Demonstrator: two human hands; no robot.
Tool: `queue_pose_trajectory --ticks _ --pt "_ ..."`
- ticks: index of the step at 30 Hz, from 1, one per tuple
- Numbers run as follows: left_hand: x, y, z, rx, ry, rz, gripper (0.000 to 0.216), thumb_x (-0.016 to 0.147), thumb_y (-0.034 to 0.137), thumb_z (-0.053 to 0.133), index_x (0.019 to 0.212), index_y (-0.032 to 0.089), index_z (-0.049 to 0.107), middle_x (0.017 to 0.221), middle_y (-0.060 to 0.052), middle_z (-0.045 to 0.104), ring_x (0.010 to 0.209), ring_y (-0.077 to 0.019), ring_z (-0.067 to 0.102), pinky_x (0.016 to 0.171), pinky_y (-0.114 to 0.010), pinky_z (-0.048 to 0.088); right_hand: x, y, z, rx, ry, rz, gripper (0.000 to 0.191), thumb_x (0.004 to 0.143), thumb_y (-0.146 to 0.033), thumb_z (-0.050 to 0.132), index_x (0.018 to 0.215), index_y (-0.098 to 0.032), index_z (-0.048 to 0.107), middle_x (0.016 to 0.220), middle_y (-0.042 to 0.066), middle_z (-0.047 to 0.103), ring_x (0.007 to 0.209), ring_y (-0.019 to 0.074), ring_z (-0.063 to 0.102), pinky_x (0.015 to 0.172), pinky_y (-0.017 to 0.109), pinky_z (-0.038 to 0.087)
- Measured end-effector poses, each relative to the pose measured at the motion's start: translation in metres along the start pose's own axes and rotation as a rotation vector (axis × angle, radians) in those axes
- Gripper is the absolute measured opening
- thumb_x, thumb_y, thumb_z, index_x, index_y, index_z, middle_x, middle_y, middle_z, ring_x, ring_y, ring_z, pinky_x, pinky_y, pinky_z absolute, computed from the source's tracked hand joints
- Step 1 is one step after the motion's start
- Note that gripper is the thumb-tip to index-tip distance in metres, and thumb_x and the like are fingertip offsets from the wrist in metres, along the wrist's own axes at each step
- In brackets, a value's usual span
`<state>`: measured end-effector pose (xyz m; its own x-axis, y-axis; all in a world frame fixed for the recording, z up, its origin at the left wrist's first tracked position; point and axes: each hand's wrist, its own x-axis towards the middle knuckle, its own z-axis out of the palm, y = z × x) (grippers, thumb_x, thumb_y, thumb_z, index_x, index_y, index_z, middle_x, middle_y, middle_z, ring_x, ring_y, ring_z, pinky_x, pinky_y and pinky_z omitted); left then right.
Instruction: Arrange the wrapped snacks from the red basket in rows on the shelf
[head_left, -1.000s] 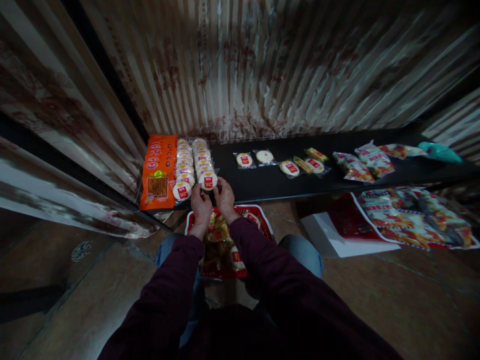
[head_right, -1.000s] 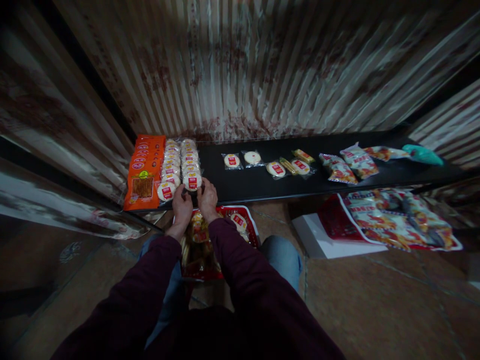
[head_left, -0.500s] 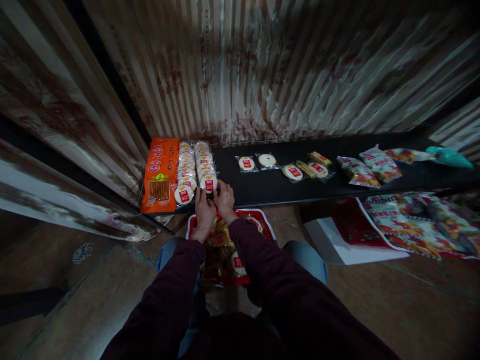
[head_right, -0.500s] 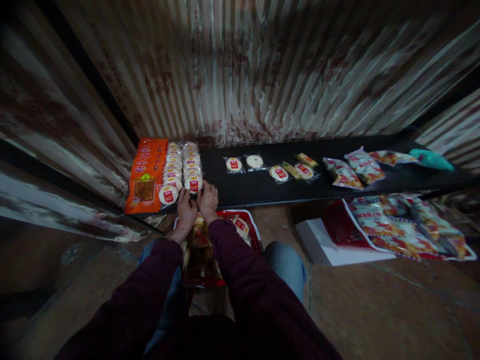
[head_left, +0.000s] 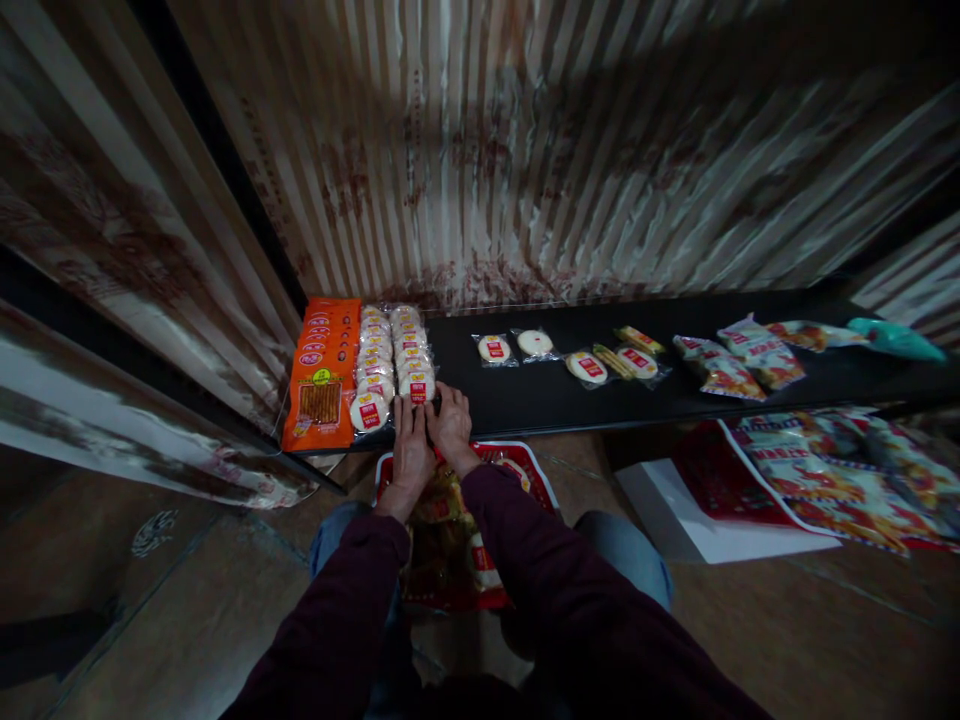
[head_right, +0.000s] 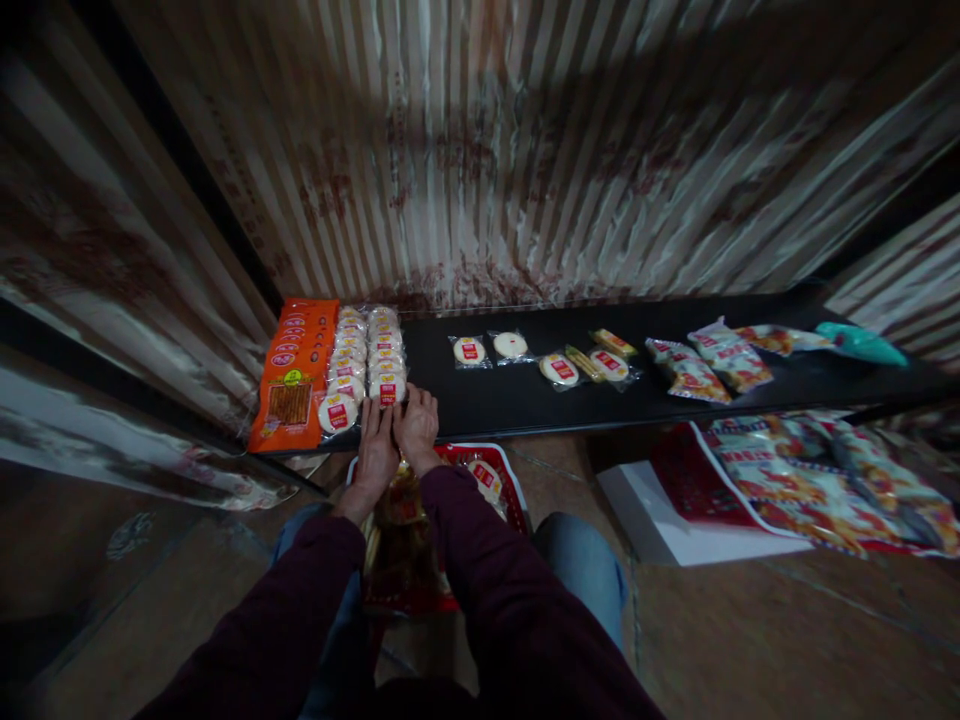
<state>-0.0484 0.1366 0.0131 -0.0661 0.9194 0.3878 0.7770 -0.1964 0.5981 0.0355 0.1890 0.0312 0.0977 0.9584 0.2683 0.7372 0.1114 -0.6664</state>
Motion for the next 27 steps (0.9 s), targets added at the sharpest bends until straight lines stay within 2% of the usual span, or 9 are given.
queue_pose_trajectory --ticks 6,12,19,23,27 --pt "-0.002 -0.004 0.006 0.069 0.036 0.063 0.065 0.075 0.000 0.041 0.140 0.011 0.040 0.151 -0.016 0.034 0.146 -0.0278 0.007 0.116 -0.052 0.027 0.012 0.006 0.010 0.146 0.030 -0.045 0.051 0.085 -0.028 0.051 0.133 -0.012 0.046 0.133 0.016 0.054 0.124 0.0251 0.047 0.105 0.042 0.037" --pt "0.001 -0.007 0.011 0.055 0.033 0.031 0.061 0.078 0.003 0.043 0.138 0.009 0.042 0.150 -0.017 0.035 0.146 -0.0282 0.013 0.116 -0.050 0.027 0.017 0.001 0.012 0.138 -0.034 -0.021 0.057 0.084 -0.026 0.054 0.137 -0.010 0.043 0.129 0.016 0.058 0.119 0.0264 0.052 0.101 0.039 0.042" --pt "0.004 -0.006 0.009 0.039 0.036 0.020 0.067 0.076 0.005 0.045 0.142 0.010 0.037 0.150 -0.016 0.037 0.146 -0.0285 0.012 0.116 -0.052 0.027 0.019 -0.006 0.012 0.108 -0.026 -0.019 0.056 0.083 -0.024 0.053 0.137 -0.011 0.043 0.128 0.015 0.059 0.116 0.0260 0.053 0.100 0.040 0.041" --pt "0.004 -0.003 0.006 0.040 0.022 0.017 0.066 0.077 0.004 0.043 0.142 0.010 0.037 0.151 -0.016 0.035 0.146 -0.0272 0.009 0.117 -0.050 0.025 0.019 -0.004 0.014 0.121 -0.026 -0.028 0.055 0.084 -0.025 0.052 0.138 -0.013 0.043 0.131 0.014 0.057 0.118 0.0255 0.051 0.102 0.040 0.040" --pt "0.003 -0.001 0.004 0.035 0.011 0.002 0.064 0.077 0.002 0.042 0.140 0.009 0.039 0.152 -0.016 0.032 0.146 -0.0272 0.006 0.118 -0.050 0.022 0.015 0.001 0.013 0.122 -0.004 -0.074 0.059 0.084 -0.025 0.052 0.140 -0.009 0.039 0.138 0.018 0.049 0.129 0.0261 0.043 0.107 0.042 0.036"
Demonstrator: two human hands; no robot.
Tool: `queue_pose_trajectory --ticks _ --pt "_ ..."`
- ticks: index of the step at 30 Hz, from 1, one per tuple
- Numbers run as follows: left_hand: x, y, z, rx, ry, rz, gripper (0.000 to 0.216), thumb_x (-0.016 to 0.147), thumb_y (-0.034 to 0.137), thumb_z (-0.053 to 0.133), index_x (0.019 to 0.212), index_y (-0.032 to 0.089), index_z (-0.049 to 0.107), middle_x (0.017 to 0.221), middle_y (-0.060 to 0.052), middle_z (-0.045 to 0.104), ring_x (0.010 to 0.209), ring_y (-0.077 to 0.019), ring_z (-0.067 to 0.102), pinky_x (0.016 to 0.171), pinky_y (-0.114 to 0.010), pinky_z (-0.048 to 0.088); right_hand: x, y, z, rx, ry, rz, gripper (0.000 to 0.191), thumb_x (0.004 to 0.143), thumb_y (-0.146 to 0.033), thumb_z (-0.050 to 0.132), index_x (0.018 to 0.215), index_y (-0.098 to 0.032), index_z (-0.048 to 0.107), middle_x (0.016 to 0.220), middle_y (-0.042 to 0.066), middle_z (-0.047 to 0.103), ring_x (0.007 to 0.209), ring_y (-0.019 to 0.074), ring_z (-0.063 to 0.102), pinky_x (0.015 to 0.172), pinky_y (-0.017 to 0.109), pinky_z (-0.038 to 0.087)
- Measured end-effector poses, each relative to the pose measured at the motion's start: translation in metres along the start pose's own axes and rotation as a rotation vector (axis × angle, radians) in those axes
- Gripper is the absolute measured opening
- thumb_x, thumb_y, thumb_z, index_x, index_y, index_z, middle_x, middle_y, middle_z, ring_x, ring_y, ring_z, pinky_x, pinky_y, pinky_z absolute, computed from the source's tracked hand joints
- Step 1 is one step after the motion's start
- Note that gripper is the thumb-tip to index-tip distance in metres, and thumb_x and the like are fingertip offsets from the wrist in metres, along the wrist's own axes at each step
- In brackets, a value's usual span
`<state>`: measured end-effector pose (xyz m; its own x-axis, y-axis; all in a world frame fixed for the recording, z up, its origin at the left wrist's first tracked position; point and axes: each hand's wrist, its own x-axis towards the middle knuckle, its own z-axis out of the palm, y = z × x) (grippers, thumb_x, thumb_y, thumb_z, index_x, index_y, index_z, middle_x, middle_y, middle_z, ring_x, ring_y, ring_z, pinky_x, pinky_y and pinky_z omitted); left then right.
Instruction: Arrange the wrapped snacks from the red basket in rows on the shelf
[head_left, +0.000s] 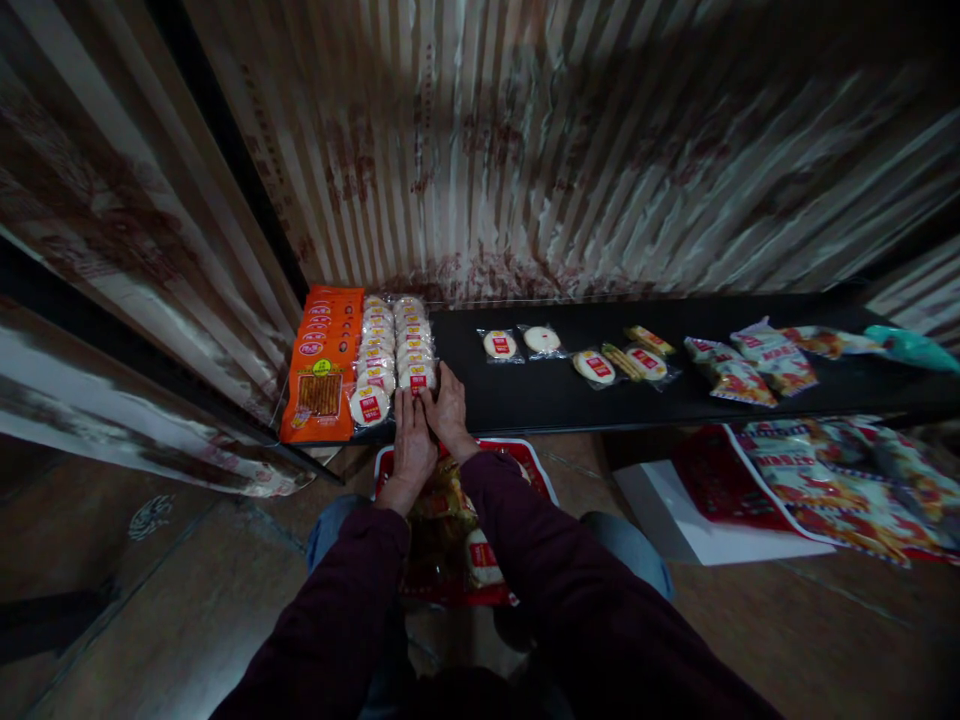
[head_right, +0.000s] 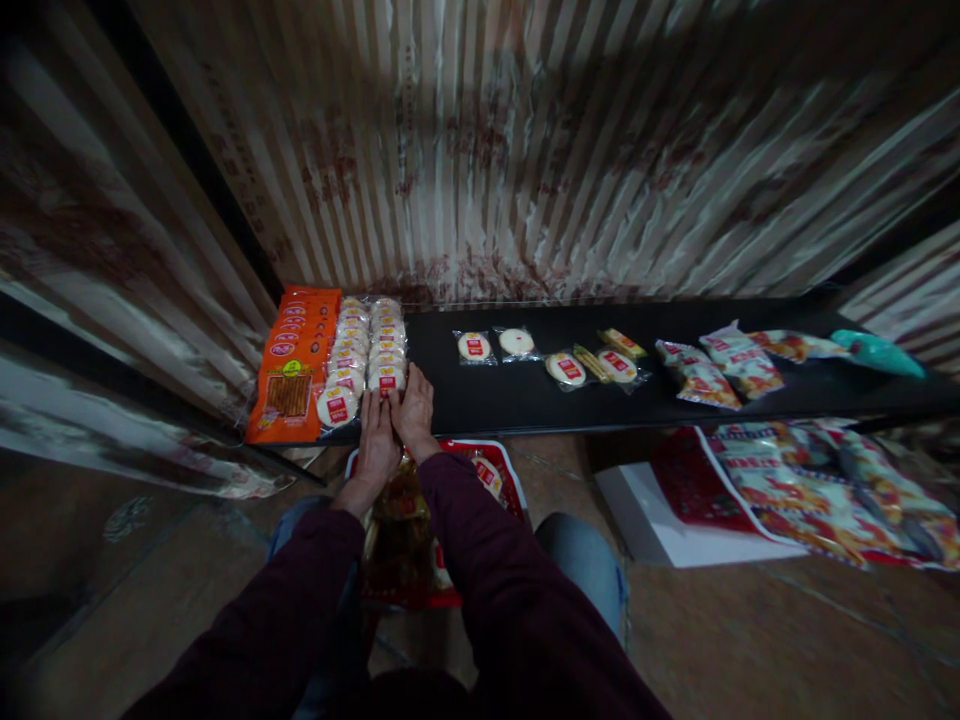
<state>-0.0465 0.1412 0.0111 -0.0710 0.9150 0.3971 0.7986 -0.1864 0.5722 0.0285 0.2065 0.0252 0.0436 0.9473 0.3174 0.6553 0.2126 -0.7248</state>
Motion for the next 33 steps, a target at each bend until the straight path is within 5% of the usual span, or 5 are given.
queue_pose_trajectory --ticks 10,24,33 --pt "-0.002 0.001 -0.002 -0.058 -0.005 -0.003 0.069 0.074 -0.005 0.035 0.141 0.012 0.039 0.149 -0.013 0.038 0.146 -0.0228 0.009 0.118 -0.050 0.021 -0.005 0.000 -0.003 0.053 -0.035 -0.011 0.050 0.084 -0.022 0.050 0.133 -0.011 0.048 0.134 0.015 0.054 0.125 0.0234 0.048 0.109 0.040 0.037" --pt "-0.028 0.007 -0.009 0.051 -0.160 0.008 0.061 0.079 0.004 0.042 0.139 0.011 0.041 0.154 -0.015 0.029 0.147 -0.0271 0.006 0.119 -0.052 0.015 -0.041 0.001 -0.018 -0.001 -0.060 0.013 0.047 0.085 -0.015 0.046 0.131 -0.010 0.051 0.140 0.016 0.047 0.130 0.0236 0.042 0.110 0.039 0.036" --pt "-0.056 0.016 -0.014 0.083 -0.162 0.066 0.049 0.083 0.010 0.044 0.131 0.006 0.047 0.149 -0.021 0.037 0.146 -0.0285 0.014 0.116 -0.050 0.023 -0.083 0.005 -0.037 0.066 -0.088 -0.076 0.034 0.085 -0.011 0.043 0.107 -0.016 0.068 0.127 0.011 0.057 0.118 0.0207 0.050 0.105 0.038 0.041"
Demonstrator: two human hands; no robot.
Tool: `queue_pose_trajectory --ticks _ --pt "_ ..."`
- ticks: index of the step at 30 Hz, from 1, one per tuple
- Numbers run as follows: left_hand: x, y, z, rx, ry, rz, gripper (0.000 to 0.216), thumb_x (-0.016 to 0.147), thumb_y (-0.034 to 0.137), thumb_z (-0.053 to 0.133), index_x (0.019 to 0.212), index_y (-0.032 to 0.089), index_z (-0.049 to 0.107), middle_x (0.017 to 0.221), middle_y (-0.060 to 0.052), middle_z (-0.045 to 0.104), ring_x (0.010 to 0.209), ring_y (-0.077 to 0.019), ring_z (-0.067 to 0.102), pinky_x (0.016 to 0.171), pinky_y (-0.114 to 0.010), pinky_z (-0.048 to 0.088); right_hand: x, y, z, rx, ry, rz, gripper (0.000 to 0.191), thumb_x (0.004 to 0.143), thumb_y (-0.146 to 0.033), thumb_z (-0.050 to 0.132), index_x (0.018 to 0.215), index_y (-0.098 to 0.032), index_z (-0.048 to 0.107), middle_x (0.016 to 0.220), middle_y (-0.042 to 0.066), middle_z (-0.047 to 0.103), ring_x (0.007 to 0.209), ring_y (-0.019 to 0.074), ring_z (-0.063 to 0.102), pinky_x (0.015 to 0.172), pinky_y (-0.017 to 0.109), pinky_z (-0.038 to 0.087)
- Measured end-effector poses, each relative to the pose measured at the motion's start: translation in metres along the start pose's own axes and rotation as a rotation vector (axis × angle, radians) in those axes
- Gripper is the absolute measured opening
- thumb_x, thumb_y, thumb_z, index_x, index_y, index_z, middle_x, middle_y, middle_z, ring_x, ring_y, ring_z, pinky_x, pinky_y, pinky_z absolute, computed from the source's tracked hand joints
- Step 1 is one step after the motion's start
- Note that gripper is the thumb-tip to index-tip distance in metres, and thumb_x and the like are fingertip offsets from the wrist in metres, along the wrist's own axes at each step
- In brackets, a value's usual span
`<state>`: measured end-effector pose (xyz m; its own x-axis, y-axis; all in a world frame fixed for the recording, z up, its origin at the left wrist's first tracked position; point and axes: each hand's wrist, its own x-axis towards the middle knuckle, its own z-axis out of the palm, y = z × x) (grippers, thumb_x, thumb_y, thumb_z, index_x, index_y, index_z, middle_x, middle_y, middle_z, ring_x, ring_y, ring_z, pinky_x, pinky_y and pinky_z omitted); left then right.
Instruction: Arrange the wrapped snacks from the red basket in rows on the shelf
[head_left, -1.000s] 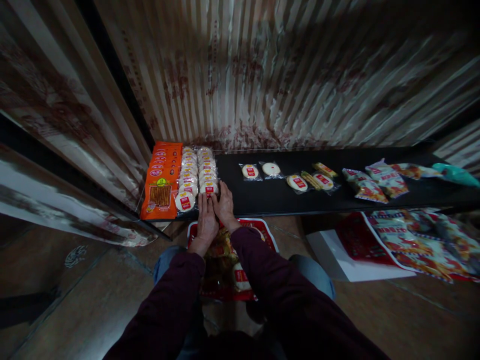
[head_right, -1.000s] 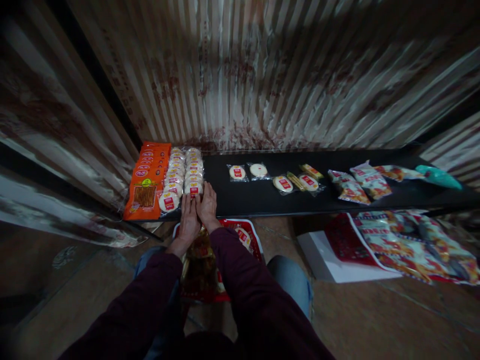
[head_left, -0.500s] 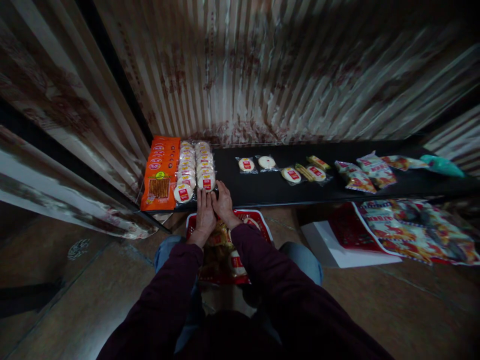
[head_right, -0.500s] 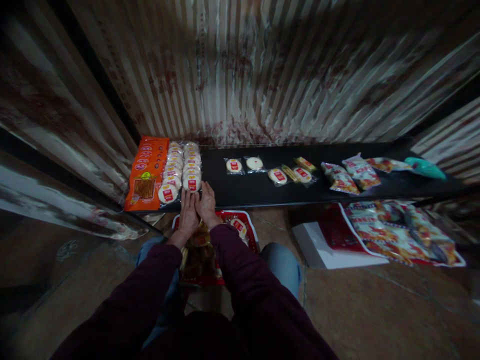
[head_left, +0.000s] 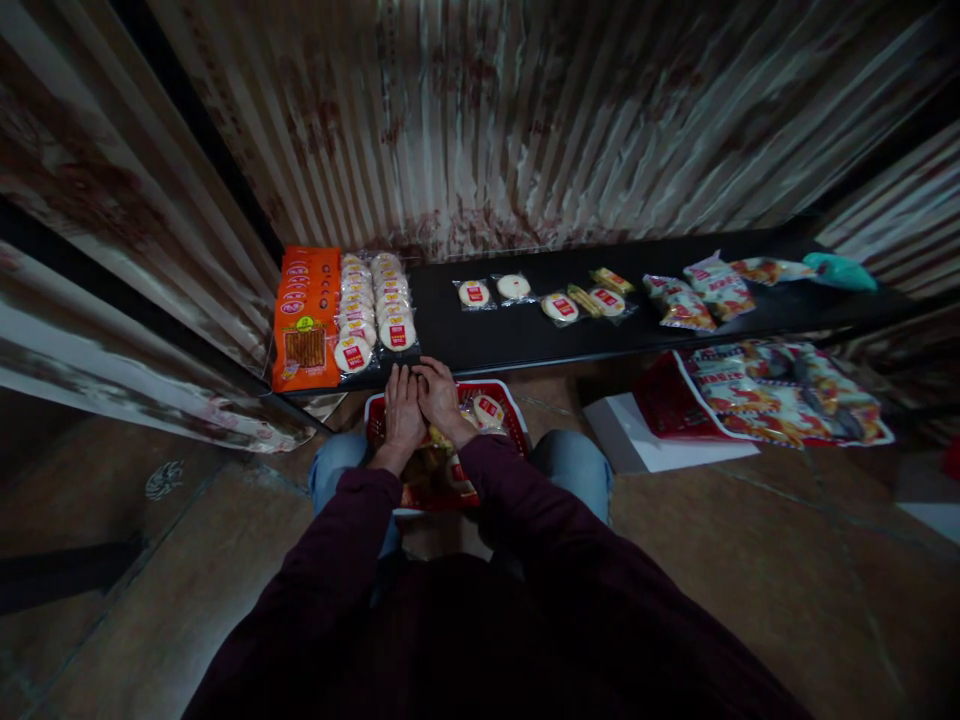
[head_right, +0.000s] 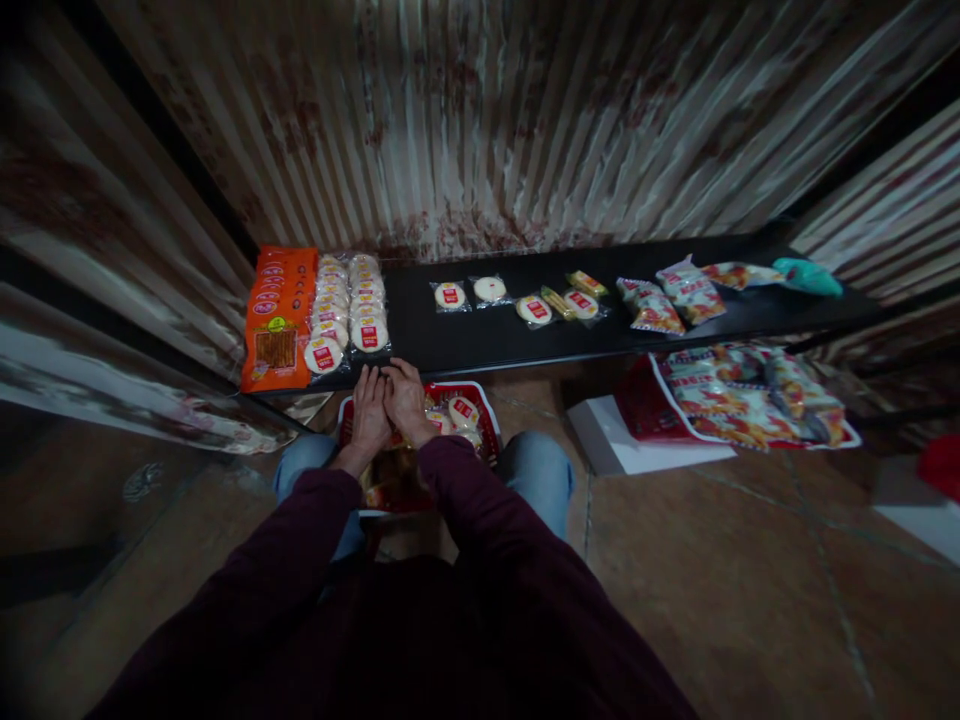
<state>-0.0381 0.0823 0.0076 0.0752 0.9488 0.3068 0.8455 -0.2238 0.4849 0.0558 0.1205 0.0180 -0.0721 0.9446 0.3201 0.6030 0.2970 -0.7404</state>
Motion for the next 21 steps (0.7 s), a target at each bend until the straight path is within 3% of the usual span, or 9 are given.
queue_pose_trajectory --ticks 6,13,21 --pt "-0.026 0.000 0.008 -0.018 -0.044 0.039 0.043 0.081 0.008 0.043 0.123 0.005 0.053 0.148 -0.021 0.037 0.146 -0.0281 0.014 0.115 -0.050 0.027 -0.038 0.007 -0.012 -0.059 -0.085 -0.060 0.037 0.084 -0.009 0.044 0.110 -0.018 0.068 0.121 0.010 0.060 0.115 0.0211 0.051 0.102 0.037 0.042" --pt "-0.054 0.006 0.018 -0.006 -0.145 0.036 0.045 0.082 0.008 0.039 0.124 0.008 0.055 0.145 -0.018 0.044 0.144 -0.0266 0.022 0.116 -0.049 0.028 -0.073 0.031 -0.018 -0.265 -0.164 0.062 0.037 0.082 -0.008 0.045 0.110 -0.015 0.068 0.126 0.012 0.059 0.116 0.0233 0.051 0.105 0.038 0.038" --pt "-0.074 0.038 0.037 -0.102 -0.344 0.077 0.056 0.078 0.006 0.038 0.132 0.006 0.049 0.143 -0.017 0.046 0.142 -0.0234 0.028 0.117 -0.045 0.029 -0.092 0.058 -0.047 -0.481 -0.232 0.220 0.042 0.085 -0.017 0.046 0.125 -0.011 0.058 0.134 0.015 0.055 0.126 0.0246 0.045 0.109 0.036 0.029"
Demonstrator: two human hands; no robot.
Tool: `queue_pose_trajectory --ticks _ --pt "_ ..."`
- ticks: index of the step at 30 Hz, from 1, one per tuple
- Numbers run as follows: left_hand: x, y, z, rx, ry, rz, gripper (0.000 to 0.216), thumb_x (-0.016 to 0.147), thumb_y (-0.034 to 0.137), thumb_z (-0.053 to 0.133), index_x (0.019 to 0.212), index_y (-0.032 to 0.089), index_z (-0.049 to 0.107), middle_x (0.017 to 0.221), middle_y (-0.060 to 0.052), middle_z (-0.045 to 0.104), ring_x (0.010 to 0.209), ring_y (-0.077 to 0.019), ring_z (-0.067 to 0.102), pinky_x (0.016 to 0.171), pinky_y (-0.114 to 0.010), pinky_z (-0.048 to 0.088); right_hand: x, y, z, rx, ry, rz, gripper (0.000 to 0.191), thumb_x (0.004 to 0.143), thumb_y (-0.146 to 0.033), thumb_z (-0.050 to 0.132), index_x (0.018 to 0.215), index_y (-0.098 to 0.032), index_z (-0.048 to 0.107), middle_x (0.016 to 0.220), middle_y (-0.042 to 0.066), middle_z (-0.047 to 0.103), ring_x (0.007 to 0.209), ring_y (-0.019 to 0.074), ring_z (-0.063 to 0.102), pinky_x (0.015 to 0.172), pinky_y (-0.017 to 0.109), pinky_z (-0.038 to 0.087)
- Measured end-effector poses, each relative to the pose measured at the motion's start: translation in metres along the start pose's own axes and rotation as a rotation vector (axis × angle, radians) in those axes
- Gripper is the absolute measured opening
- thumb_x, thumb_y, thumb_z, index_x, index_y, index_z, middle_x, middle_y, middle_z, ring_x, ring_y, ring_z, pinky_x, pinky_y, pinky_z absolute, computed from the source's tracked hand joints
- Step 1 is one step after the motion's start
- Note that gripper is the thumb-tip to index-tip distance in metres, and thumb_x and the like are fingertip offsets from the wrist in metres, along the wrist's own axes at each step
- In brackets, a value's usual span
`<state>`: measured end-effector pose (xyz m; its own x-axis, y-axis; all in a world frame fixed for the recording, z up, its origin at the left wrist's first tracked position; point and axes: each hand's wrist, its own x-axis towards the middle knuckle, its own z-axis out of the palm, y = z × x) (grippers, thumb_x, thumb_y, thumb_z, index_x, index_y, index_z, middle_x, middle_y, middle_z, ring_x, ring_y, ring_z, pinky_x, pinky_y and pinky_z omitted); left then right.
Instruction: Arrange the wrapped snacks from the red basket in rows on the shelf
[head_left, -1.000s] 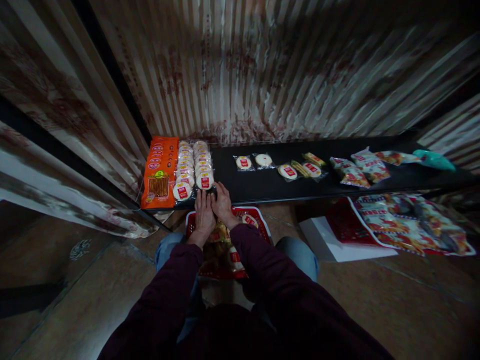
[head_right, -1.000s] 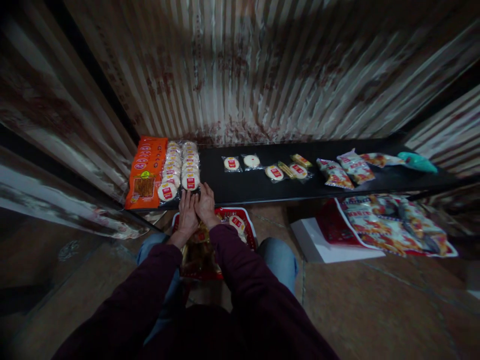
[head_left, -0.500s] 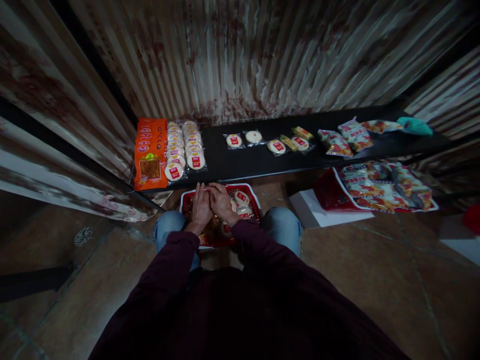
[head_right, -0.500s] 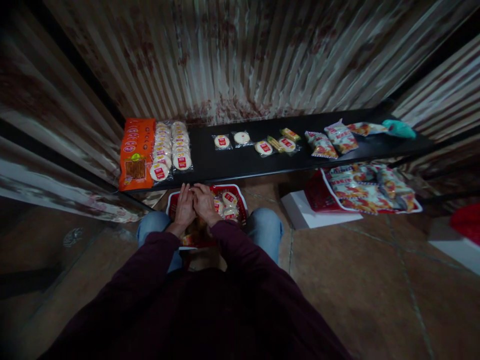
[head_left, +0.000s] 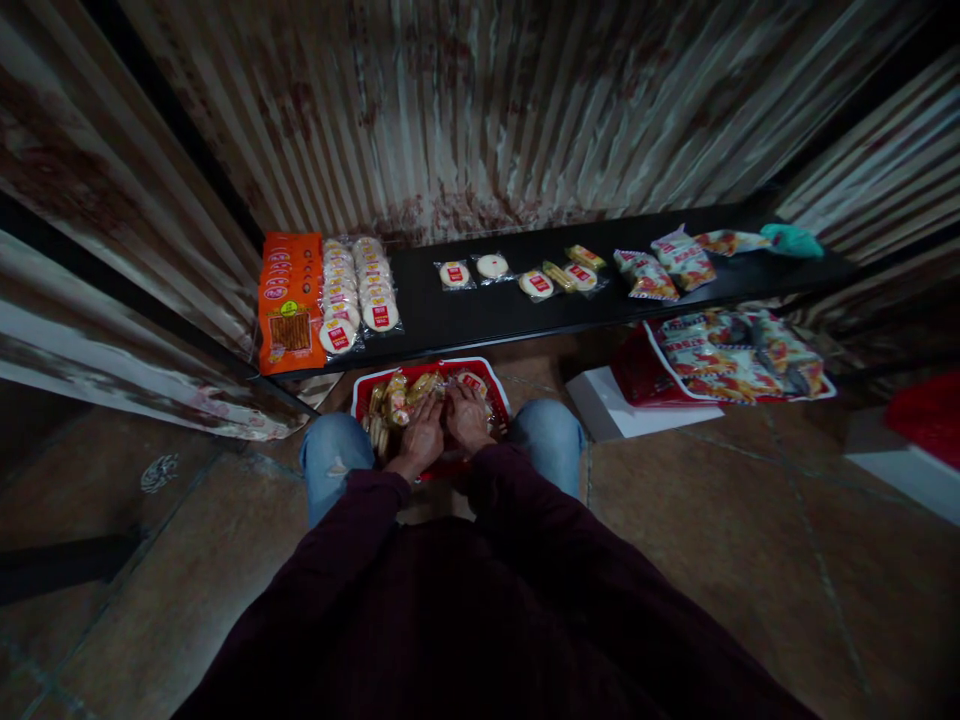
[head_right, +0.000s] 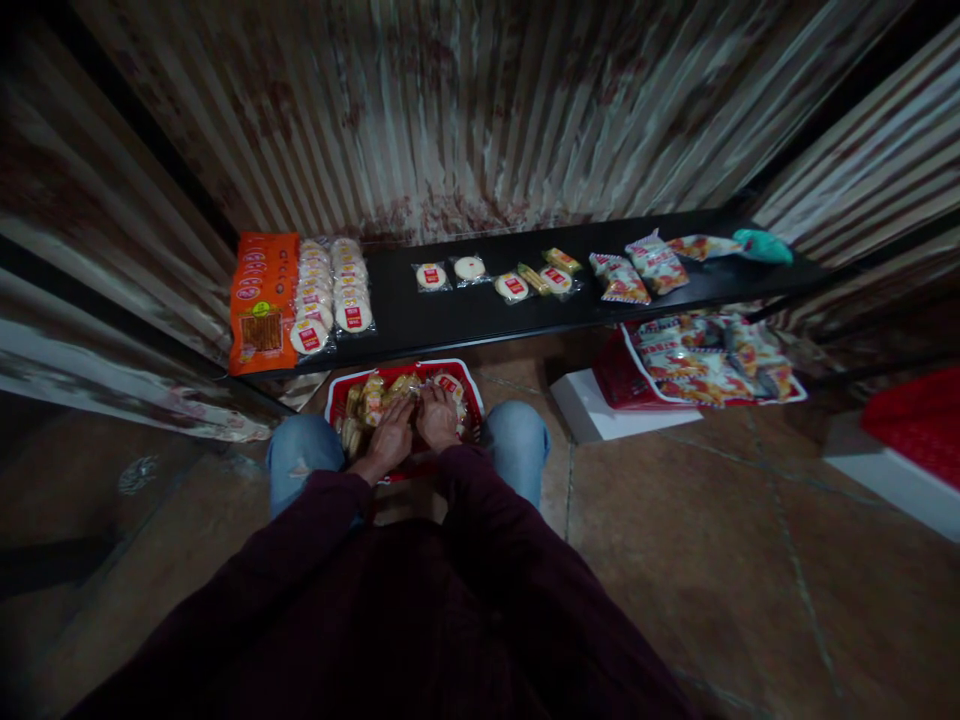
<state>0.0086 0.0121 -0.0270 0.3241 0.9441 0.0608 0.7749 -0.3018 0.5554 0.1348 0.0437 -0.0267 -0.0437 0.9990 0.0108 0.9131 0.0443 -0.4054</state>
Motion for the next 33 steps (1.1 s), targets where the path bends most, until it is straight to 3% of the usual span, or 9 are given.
queue_pose_trajectory --ticks 4,9,12,18,24,33 --pt "0.000 0.009 0.015 -0.030 -0.052 -0.044 0.056 0.076 0.006 0.039 0.131 0.003 0.049 0.141 -0.019 0.048 0.140 -0.0243 0.031 0.117 -0.044 0.028 -0.004 0.011 -0.004 -0.059 -0.083 0.095 0.046 0.090 -0.023 0.042 0.134 -0.011 0.050 0.135 0.016 0.054 0.128 0.0253 0.044 0.107 0.037 0.029" --pt "0.002 0.008 0.024 -0.087 -0.038 -0.119 0.060 0.070 0.003 0.043 0.130 0.005 0.052 0.136 -0.020 0.052 0.136 -0.0261 0.039 0.116 -0.046 0.029 -0.006 0.011 -0.005 -0.023 -0.101 0.051 0.048 0.088 -0.022 0.045 0.135 -0.014 0.048 0.126 0.013 0.061 0.120 0.0241 0.051 0.104 0.034 0.034" --pt "0.002 0.006 0.024 -0.157 -0.023 -0.165 0.061 0.068 0.002 0.045 0.128 0.008 0.054 0.134 -0.019 0.055 0.134 -0.0269 0.041 0.115 -0.047 0.031 -0.006 0.009 -0.006 0.026 -0.086 0.005 0.048 0.087 -0.018 0.045 0.134 -0.013 0.050 0.119 0.014 0.065 0.112 0.0245 0.056 0.098 0.034 0.039" --pt "0.013 0.007 0.018 -0.330 0.052 -0.326 0.056 0.067 0.001 0.048 0.119 0.015 0.059 0.125 -0.015 0.062 0.124 -0.0247 0.053 0.109 -0.044 0.037 -0.007 0.011 -0.008 -0.036 -0.016 0.102 0.036 0.088 -0.021 0.045 0.119 -0.012 0.061 0.111 0.020 0.067 0.110 0.0313 0.057 0.094 0.046 0.040" --pt "0.025 0.007 0.012 -0.465 0.007 -0.498 0.042 0.067 0.005 0.051 0.107 0.015 0.063 0.113 -0.015 0.068 0.106 -0.0230 0.063 0.097 -0.037 0.045 -0.005 0.013 -0.010 0.002 -0.069 0.101 0.036 0.086 -0.022 0.051 0.120 -0.016 0.062 0.095 0.014 0.072 0.103 0.0274 0.061 0.093 0.039 0.042" --pt "0.023 0.002 0.008 -0.594 0.075 -0.571 0.038 0.071 0.006 0.049 0.106 0.012 0.065 0.110 -0.013 0.068 0.098 -0.0195 0.064 0.089 -0.033 0.050 0.001 0.012 -0.001 0.330 0.105 0.151 0.036 0.085 -0.023 0.052 0.119 -0.015 0.061 0.115 0.013 0.065 0.108 0.0233 0.058 0.097 0.038 0.044"
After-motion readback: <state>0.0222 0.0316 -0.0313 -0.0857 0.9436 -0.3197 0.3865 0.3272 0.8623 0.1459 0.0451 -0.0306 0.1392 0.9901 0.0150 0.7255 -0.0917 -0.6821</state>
